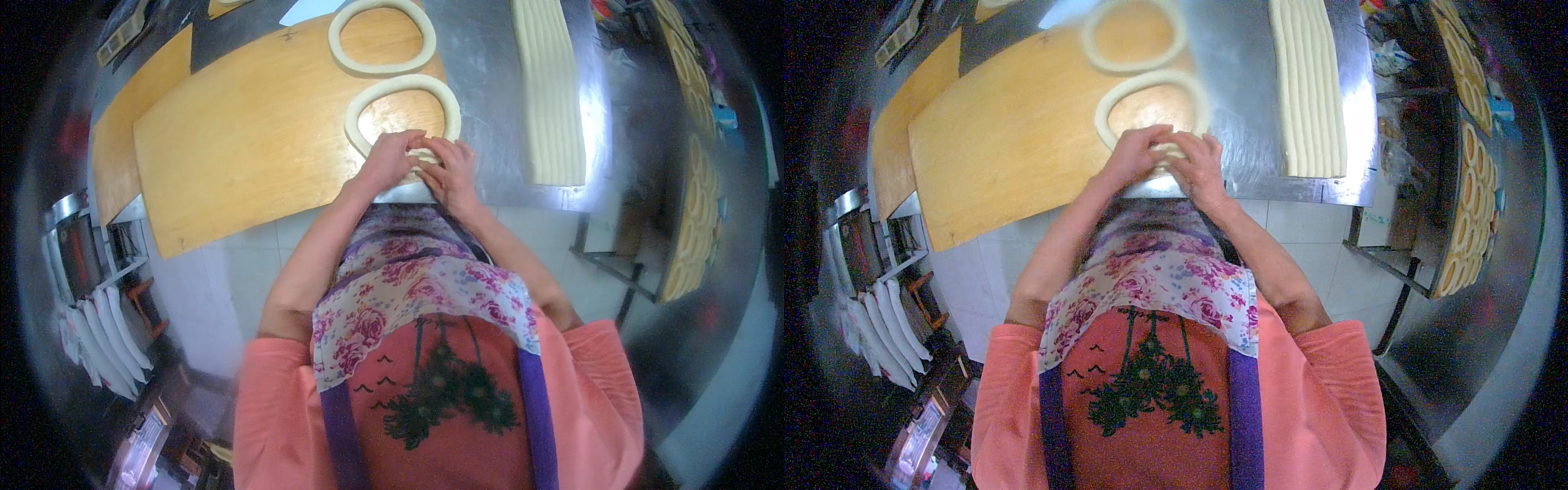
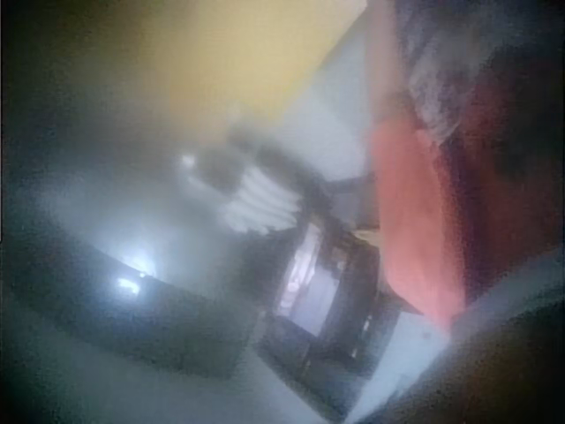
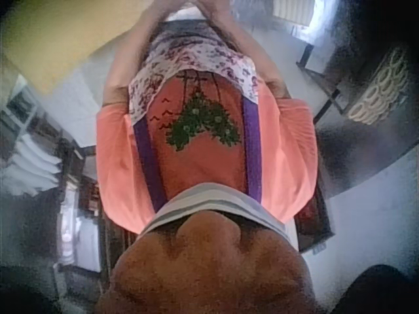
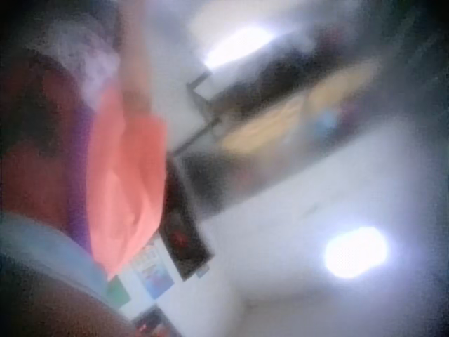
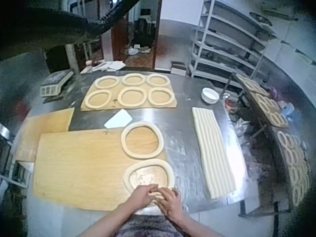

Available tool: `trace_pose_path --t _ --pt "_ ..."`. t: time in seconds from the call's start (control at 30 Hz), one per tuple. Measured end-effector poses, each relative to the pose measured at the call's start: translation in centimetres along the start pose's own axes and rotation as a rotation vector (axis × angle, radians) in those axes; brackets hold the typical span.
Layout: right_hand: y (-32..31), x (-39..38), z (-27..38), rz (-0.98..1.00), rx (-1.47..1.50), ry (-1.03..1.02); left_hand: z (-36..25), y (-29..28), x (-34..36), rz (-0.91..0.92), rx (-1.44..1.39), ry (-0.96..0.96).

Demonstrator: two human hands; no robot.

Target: The person shapes long strips of dough into circular rings on a wooden board. They briefly clean a metal counter with a scraper and a brush, then return to forming more dough rings by hand.

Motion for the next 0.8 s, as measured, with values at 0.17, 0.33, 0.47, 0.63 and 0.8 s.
trace_pose_path --t 0.17,0.33,0.47,0.63,0.8 --pt "-2.1 -1.2 0.0 -0.06 0.003 0.043 0.7 0.4 -0.1 -0.08 0.008 0.037" --pt "-4.1 -2.1 -2.0 -0.073 -0.051 0.07 0.7 0.8 -0.5 -0.181 0.114 0.14" --pt "-5.0 -1.7 -2.7 -0.092 -0.079 0.075 0.3 1.1 -1.0 -0.237 0.175 0.175" --pt "-4.8 -0.1 -7.4 -0.137 -0.024 0.336 -2.1 2.3 -2.4 -0.04 0.387 0.203" --pt "-4.7 5.4 -8.6 -0.03 0.205 0.657 -2.1 5.9 -7.2 0.044 0.643 0.486"
Point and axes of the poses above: each hand's wrist, its own x-axis towards the middle knuckle, its own y-axis out of the palm, z = x × y, the point moved 7 cm from there along x, towards the middle knuckle, and after that the axes turned 5 degrees about y, right-handed, at the moved point
